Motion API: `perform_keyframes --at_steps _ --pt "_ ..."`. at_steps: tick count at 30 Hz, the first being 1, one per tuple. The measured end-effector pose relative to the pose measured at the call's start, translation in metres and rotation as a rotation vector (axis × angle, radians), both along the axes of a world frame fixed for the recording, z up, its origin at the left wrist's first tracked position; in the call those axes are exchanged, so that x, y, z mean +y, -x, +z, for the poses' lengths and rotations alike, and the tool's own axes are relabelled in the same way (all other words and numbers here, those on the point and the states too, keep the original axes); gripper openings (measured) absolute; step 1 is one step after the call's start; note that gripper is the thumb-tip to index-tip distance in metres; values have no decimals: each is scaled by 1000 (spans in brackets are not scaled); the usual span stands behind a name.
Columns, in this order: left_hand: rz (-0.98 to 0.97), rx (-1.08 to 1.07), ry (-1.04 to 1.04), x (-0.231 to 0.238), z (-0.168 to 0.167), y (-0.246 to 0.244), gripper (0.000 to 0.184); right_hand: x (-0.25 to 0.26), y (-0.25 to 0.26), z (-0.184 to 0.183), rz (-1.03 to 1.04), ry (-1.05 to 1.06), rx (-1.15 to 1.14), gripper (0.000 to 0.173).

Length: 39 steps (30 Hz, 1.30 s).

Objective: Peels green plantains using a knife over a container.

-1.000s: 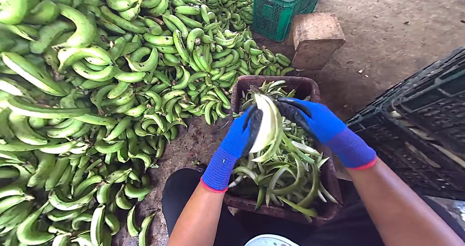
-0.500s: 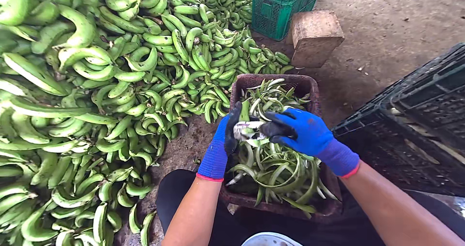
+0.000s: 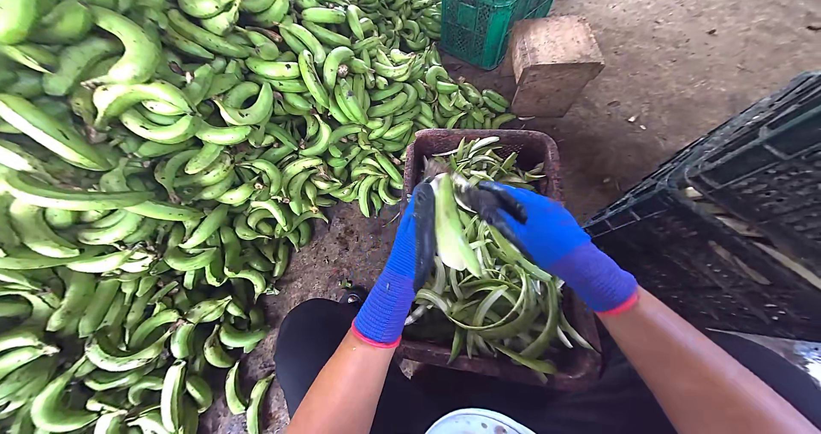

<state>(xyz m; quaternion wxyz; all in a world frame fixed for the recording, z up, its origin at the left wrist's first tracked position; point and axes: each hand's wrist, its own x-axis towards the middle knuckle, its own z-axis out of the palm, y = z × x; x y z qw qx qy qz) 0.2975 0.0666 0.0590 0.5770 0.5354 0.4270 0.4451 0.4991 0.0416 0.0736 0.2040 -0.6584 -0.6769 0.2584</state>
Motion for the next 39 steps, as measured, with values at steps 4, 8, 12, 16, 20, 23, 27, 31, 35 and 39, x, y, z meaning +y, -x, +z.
perform_keyframes --at_steps 4,8,12,16,20,23,27,31,35,39 --pt "-46 -87 79 13 -5 2 47 16 -18 -9 -107 259 159 43" --pt "123 -356 320 27 1 20 44 5 -27 -10 143 -6 111 43" --pt "109 -237 250 24 -2 21 39 -1 -25 -16 414 -273 -101 55" --pt "-93 -16 -37 9 -3 20 41 7 -13 -9 236 -205 -74 52" --pt "-56 79 -110 7 6 23 45 25 -45 -12 -36 -117 46 41" --pt "31 99 -58 14 1 21 46 24 -51 -16 -193 -62 293 47" --pt "-44 11 164 5 0 -1 43 6 7 -7 -79 -87 283 71" --pt "-200 -48 237 3 2 -18 44 -8 8 3 -148 116 422 52" --pt "-191 -38 117 9 15 -11 46 -25 -68 38 -238 -35 1141 22" --pt "-78 -48 -39 9 39 21 45 -28 -137 131 -395 -625 1022 45"
